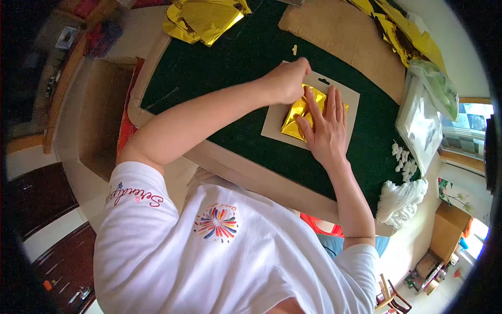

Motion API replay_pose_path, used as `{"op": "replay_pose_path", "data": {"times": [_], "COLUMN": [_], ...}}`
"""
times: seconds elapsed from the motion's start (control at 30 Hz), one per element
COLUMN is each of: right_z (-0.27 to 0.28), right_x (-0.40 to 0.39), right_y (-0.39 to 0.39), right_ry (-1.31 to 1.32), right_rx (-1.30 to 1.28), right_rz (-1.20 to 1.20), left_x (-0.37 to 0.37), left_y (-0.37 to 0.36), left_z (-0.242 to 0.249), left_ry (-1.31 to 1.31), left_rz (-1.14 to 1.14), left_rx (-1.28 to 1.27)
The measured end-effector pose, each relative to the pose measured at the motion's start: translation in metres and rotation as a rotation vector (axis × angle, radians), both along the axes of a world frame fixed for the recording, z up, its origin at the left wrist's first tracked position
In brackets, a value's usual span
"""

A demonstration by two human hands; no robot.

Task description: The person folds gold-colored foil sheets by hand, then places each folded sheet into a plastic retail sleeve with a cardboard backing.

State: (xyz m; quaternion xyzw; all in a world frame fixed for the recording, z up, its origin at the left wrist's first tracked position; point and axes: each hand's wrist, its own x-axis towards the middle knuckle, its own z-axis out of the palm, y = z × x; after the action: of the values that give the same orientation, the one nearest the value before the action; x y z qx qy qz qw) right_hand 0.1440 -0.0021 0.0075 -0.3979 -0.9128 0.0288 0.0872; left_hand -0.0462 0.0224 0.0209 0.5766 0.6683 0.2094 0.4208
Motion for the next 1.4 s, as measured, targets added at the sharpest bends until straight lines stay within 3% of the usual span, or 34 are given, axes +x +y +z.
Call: {"op": "replay_pose_path", "data": {"times": [0.07,0.33,0.4,0.53,0.63,0.73,0.93,1.4], "right_z": [-0.002,-0.001,-0.001,0.0,-0.001,-0.002,-0.001,0.002], "right_x": [0.001,0.001,0.001,0.001,0.002,0.002,0.001,0.002], "right_y": [0.0,0.001,0.001,0.001,0.001,0.0,0.0,0.0], "right_ry": [-0.006,0.013,0.013,0.027,0.046,0.022,0.013,0.057], "right_rx": [0.011,-0.003,0.0,0.008,0.019,0.007,-0.002,-0.016], "right_rz": [0.007,0.01,0.011,0.016,0.024,0.014,0.003,0.025], "left_x": [0.007,0.0,0.002,-0.012,-0.021,-0.018,-0.011,-0.026], "left_y": [-0.008,-0.01,-0.015,-0.032,-0.072,-0.107,-0.123,-0.094], "left_z": [0.004,-0.004,-0.012,-0.005,-0.001,0.003,-0.002,-0.004], "left_ry": [0.21,0.082,0.163,-0.035,0.093,0.295,0.617,0.496], "left_rz": [-0.076,0.056,0.008,0.186,0.136,-0.059,-0.281,-0.478], "left_rx": [0.259,0.304,0.547,0.434,0.415,0.523,0.67,0.674]}}
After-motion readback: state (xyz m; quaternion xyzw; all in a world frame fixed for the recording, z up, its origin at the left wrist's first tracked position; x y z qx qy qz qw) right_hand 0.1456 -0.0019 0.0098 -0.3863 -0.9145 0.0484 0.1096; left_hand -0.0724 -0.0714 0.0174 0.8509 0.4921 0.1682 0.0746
